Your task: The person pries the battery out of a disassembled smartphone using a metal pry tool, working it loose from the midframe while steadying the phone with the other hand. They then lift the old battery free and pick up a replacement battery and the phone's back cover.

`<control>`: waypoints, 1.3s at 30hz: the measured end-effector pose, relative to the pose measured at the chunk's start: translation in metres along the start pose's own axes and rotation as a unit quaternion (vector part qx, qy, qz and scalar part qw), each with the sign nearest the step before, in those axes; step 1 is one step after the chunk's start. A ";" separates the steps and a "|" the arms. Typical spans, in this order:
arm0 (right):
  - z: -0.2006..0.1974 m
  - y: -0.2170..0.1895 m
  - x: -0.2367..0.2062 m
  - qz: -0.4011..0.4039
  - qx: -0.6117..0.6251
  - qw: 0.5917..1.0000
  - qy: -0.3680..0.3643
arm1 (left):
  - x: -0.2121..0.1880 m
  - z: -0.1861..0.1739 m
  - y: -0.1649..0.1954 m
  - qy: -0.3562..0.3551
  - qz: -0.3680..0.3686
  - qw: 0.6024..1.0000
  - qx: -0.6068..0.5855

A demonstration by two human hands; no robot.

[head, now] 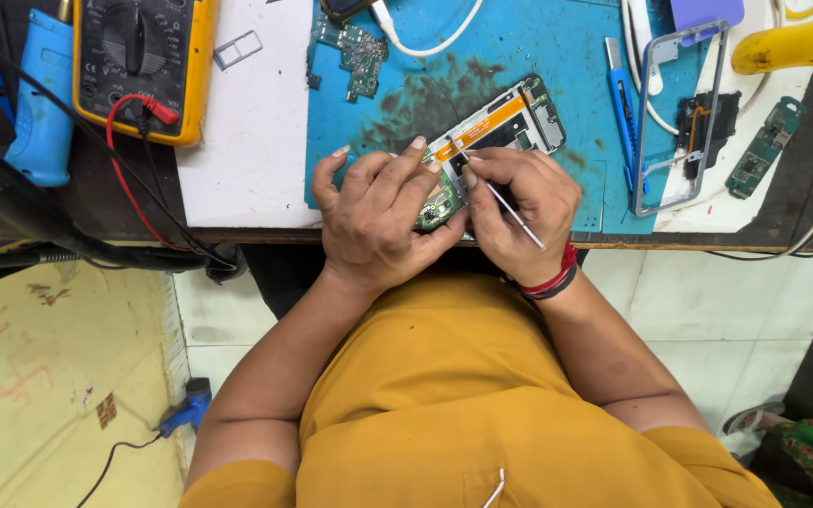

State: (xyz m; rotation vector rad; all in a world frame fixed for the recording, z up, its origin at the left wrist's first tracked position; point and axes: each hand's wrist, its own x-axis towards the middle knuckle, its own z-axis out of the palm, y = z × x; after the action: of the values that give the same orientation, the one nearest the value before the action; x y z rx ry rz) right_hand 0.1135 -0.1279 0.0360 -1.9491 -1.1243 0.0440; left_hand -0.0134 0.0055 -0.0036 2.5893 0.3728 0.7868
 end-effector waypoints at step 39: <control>-0.002 0.009 -0.005 0.039 0.075 0.996 -0.023 | 0.000 0.000 0.000 -0.005 0.004 1.000 0.009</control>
State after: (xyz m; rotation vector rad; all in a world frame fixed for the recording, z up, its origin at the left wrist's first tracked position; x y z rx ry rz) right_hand 0.1174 -0.1347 0.0292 -1.8650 -1.0436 0.2096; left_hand -0.0132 0.0060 -0.0033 2.6127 0.3684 0.7775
